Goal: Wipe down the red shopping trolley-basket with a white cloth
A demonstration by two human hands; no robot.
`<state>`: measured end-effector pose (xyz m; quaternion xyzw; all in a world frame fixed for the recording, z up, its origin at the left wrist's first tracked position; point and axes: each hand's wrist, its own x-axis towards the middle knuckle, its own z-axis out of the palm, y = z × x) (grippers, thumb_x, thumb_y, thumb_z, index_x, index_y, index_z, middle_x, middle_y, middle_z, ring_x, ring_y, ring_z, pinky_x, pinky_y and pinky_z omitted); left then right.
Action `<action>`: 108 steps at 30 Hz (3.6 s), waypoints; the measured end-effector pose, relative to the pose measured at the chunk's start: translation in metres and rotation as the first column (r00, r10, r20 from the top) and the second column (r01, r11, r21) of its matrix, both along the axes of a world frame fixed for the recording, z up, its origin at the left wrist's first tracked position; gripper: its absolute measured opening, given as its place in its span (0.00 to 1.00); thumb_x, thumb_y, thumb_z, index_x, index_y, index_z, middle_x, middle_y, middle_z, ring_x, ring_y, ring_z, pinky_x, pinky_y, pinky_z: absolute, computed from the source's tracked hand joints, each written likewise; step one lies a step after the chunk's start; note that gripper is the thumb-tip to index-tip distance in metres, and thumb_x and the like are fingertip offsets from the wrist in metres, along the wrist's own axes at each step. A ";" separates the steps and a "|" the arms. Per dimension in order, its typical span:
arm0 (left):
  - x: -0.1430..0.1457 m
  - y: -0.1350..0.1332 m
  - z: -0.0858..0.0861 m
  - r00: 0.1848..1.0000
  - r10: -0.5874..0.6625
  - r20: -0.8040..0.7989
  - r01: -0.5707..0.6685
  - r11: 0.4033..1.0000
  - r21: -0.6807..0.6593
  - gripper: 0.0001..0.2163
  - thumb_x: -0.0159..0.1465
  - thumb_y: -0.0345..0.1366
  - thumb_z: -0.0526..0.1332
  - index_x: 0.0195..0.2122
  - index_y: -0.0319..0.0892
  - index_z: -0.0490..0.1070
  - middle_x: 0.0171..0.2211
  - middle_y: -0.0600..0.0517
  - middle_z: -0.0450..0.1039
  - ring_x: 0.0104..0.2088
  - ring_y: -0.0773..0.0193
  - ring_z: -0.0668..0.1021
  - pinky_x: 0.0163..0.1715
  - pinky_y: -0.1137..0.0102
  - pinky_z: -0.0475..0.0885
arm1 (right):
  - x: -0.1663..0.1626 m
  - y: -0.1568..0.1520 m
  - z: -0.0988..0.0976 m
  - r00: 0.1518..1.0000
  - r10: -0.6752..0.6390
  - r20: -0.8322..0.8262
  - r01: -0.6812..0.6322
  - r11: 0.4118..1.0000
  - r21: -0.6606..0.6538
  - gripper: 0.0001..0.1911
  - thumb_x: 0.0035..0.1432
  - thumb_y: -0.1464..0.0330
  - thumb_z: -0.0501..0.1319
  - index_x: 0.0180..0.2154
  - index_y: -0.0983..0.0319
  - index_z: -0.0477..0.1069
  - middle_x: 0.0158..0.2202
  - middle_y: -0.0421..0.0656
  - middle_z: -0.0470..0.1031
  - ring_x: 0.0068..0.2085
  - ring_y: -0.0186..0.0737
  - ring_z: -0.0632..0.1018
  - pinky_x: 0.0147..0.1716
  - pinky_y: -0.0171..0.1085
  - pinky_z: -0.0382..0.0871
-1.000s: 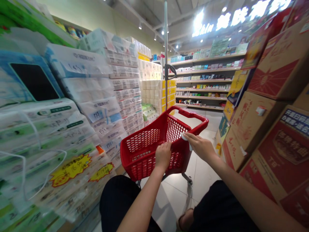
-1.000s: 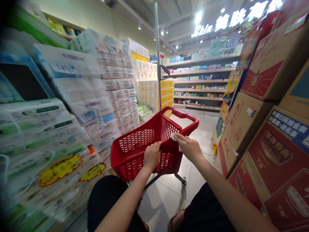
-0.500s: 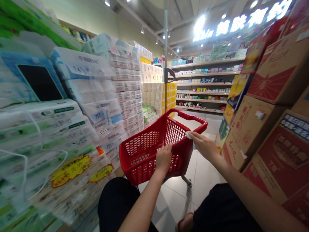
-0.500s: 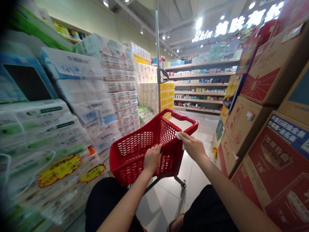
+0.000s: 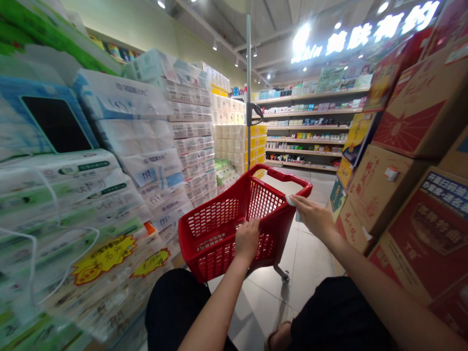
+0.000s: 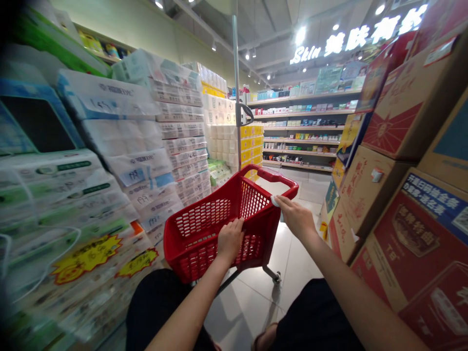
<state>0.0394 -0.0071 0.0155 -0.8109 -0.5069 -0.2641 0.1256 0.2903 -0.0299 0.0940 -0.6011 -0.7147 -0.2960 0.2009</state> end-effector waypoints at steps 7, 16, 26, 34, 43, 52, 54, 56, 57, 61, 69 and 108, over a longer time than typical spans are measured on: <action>0.000 0.000 -0.001 1.000 0.000 -0.012 0.000 1.000 0.020 0.15 0.68 0.32 0.54 0.56 0.42 0.63 0.47 0.48 0.73 0.44 0.59 0.75 0.44 0.64 0.68 | 0.018 0.007 -0.004 0.997 0.047 -0.062 -0.043 0.997 0.067 0.26 0.66 0.68 0.51 0.63 0.44 0.60 0.59 0.33 0.70 0.46 0.39 0.78 0.32 0.33 0.72; 0.003 0.003 -0.004 1.000 0.010 -0.007 -0.010 0.998 0.056 0.15 0.68 0.31 0.54 0.55 0.42 0.63 0.49 0.48 0.73 0.45 0.58 0.75 0.45 0.63 0.68 | -0.006 0.004 -0.039 0.950 0.062 -0.307 -0.003 0.982 0.191 0.26 0.67 0.67 0.49 0.65 0.45 0.57 0.63 0.34 0.65 0.51 0.42 0.77 0.40 0.37 0.76; 0.004 0.004 -0.002 1.000 -0.001 -0.030 0.002 0.999 0.033 0.15 0.68 0.32 0.55 0.56 0.42 0.62 0.50 0.47 0.73 0.46 0.59 0.75 0.45 0.64 0.68 | 0.014 0.037 -0.038 0.828 0.047 -0.559 0.160 0.935 0.316 0.24 0.67 0.66 0.50 0.62 0.49 0.62 0.62 0.37 0.67 0.54 0.41 0.75 0.44 0.36 0.74; 0.006 0.005 0.000 1.000 -0.003 -0.029 0.004 1.000 0.020 0.13 0.68 0.32 0.54 0.54 0.42 0.63 0.48 0.48 0.73 0.45 0.59 0.75 0.44 0.64 0.69 | -0.025 0.030 -0.092 0.693 0.110 -0.712 0.125 0.955 0.269 0.24 0.68 0.61 0.47 0.64 0.49 0.60 0.63 0.38 0.64 0.59 0.40 0.70 0.53 0.39 0.69; 0.006 0.003 0.000 0.999 0.011 -0.034 -0.010 0.999 0.031 0.14 0.68 0.32 0.54 0.55 0.42 0.62 0.50 0.47 0.72 0.45 0.59 0.75 0.44 0.64 0.69 | -0.006 0.057 -0.068 0.566 0.173 -0.806 0.197 0.921 0.336 0.25 0.65 0.64 0.49 0.62 0.53 0.63 0.63 0.41 0.65 0.61 0.41 0.67 0.59 0.41 0.61; 0.007 0.005 -0.002 1.000 0.007 -0.029 -0.007 1.000 0.026 0.14 0.68 0.32 0.54 0.55 0.42 0.62 0.50 0.47 0.72 0.46 0.59 0.75 0.44 0.64 0.68 | -0.020 0.042 -0.069 0.665 0.057 -0.745 0.212 0.941 0.262 0.23 0.64 0.59 0.51 0.60 0.47 0.65 0.53 0.42 0.67 0.42 0.38 0.75 0.35 0.35 0.69; 0.007 0.005 -0.003 0.999 0.004 -0.032 -0.003 1.000 0.025 0.15 0.68 0.32 0.54 0.55 0.42 0.62 0.50 0.46 0.72 0.46 0.58 0.75 0.45 0.64 0.68 | -0.024 0.035 -0.077 0.711 0.079 -0.699 0.149 0.954 0.260 0.23 0.65 0.59 0.50 0.60 0.45 0.65 0.52 0.40 0.68 0.40 0.36 0.75 0.33 0.33 0.68; 0.006 0.004 -0.003 0.999 0.002 -0.037 -0.001 1.000 0.027 0.15 0.68 0.33 0.55 0.56 0.42 0.62 0.50 0.46 0.72 0.46 0.58 0.75 0.44 0.64 0.68 | -0.018 0.035 -0.074 0.723 0.084 -0.686 0.144 0.953 0.268 0.22 0.65 0.59 0.50 0.59 0.45 0.67 0.51 0.40 0.69 0.40 0.36 0.76 0.32 0.33 0.68; 0.006 0.003 -0.002 0.999 0.001 -0.038 0.000 1.000 0.028 0.15 0.68 0.33 0.55 0.56 0.42 0.62 0.50 0.46 0.72 0.46 0.58 0.75 0.44 0.64 0.68 | -0.011 0.038 -0.068 0.716 0.080 -0.693 0.162 0.947 0.276 0.21 0.65 0.59 0.51 0.58 0.45 0.68 0.50 0.40 0.70 0.40 0.37 0.76 0.33 0.34 0.68; 0.006 -0.001 -0.002 0.999 -0.002 -0.038 0.003 0.999 0.035 0.15 0.68 0.32 0.55 0.55 0.42 0.62 0.49 0.47 0.73 0.45 0.59 0.75 0.44 0.64 0.69 | 0.029 0.061 -0.035 0.663 0.041 -0.748 0.281 0.912 0.299 0.20 0.63 0.59 0.53 0.53 0.52 0.74 0.44 0.44 0.72 0.39 0.41 0.75 0.36 0.36 0.68; 0.008 -0.001 -0.001 1.000 -0.002 -0.023 0.003 1.000 0.030 0.15 0.67 0.31 0.55 0.55 0.42 0.63 0.49 0.47 0.72 0.45 0.58 0.75 0.44 0.64 0.69 | 0.015 0.045 -0.047 0.761 0.067 -0.645 0.142 0.953 0.267 0.21 0.65 0.62 0.52 0.57 0.50 0.70 0.46 0.42 0.72 0.39 0.38 0.75 0.33 0.34 0.67; 0.010 -0.002 -0.003 1.000 0.007 -0.025 -0.006 0.999 0.037 0.15 0.68 0.31 0.54 0.56 0.42 0.62 0.50 0.46 0.72 0.46 0.58 0.75 0.45 0.64 0.69 | 0.042 0.072 -0.037 0.627 0.102 -0.772 0.255 0.910 0.327 0.21 0.63 0.58 0.53 0.54 0.54 0.73 0.43 0.45 0.72 0.43 0.44 0.73 0.46 0.42 0.67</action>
